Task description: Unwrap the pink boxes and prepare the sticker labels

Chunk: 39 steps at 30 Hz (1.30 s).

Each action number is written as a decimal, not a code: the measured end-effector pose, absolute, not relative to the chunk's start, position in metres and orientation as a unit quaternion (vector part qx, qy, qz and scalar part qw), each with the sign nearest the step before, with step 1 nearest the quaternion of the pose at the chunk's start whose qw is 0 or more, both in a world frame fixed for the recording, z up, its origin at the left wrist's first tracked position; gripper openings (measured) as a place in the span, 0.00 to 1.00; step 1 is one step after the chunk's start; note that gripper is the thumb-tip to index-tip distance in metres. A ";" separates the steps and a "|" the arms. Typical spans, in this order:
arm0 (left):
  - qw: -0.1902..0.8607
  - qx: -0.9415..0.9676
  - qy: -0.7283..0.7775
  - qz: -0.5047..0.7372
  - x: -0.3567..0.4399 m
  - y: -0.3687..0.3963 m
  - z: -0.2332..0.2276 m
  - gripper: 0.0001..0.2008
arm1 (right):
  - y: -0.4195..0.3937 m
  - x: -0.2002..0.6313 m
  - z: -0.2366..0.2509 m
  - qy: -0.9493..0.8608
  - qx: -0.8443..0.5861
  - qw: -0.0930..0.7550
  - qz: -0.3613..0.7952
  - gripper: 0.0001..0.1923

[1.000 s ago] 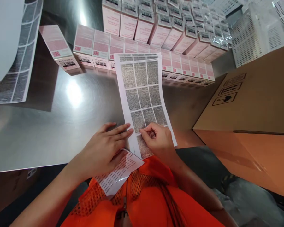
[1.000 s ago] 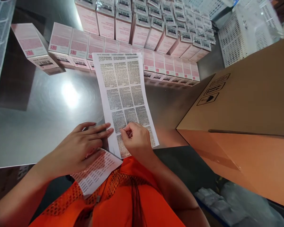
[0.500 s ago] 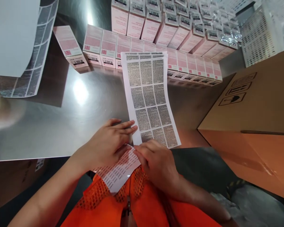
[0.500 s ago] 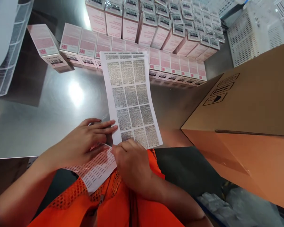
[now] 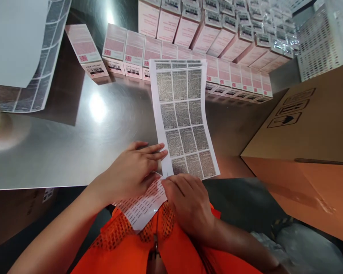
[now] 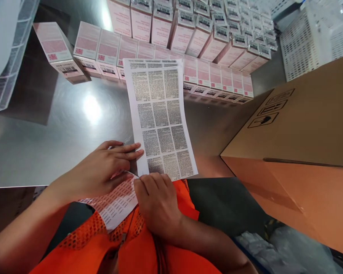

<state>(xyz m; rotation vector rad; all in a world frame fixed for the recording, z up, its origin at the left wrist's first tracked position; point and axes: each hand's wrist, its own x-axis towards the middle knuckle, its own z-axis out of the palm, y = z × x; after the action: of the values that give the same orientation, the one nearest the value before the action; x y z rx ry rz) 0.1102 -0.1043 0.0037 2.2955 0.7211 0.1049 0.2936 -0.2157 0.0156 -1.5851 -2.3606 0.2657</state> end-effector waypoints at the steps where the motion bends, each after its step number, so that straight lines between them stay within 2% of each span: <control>1: 0.358 0.890 0.280 0.041 0.110 -0.104 0.004 0.08 | -0.215 0.294 0.016 -0.819 -0.547 0.145 0.095 0.11; 10: 0.348 0.894 0.279 0.043 0.110 -0.105 0.001 0.08 | -0.216 0.292 0.019 -0.827 -0.540 0.136 0.073 0.12; 14: 0.349 0.893 0.281 0.041 0.111 -0.106 0.001 0.08 | -0.216 0.295 0.024 -0.826 -0.525 0.153 0.137 0.12; 16: 0.351 0.893 0.280 0.043 0.110 -0.106 0.001 0.09 | -0.209 0.303 0.024 -0.774 -0.561 0.203 0.213 0.10; 18: 0.348 0.894 0.280 0.046 0.110 -0.106 0.000 0.09 | -0.195 0.317 0.020 -0.648 -0.652 0.290 0.266 0.04; 19: 0.345 0.895 0.279 0.046 0.110 -0.106 0.000 0.09 | -0.187 0.326 0.016 -0.570 -0.692 0.338 0.287 0.06; 22: 0.333 0.902 0.272 0.050 0.109 -0.107 -0.003 0.10 | -0.163 0.355 -0.002 -0.407 -0.723 0.421 0.366 0.22; 26: 0.328 0.905 0.266 0.053 0.109 -0.107 -0.006 0.09 | -0.150 0.373 -0.017 -0.373 -0.709 0.411 0.435 0.27; 39: 0.299 0.917 0.264 0.028 0.110 -0.106 -0.004 0.10 | -0.155 0.369 -0.014 -0.401 -0.729 0.368 0.416 0.24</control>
<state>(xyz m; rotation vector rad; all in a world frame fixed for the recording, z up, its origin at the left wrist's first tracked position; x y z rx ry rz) 0.1098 -0.1060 -0.0039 2.4348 0.7016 0.0734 0.3691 -0.1550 -0.0140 -1.8718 -1.0303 1.0685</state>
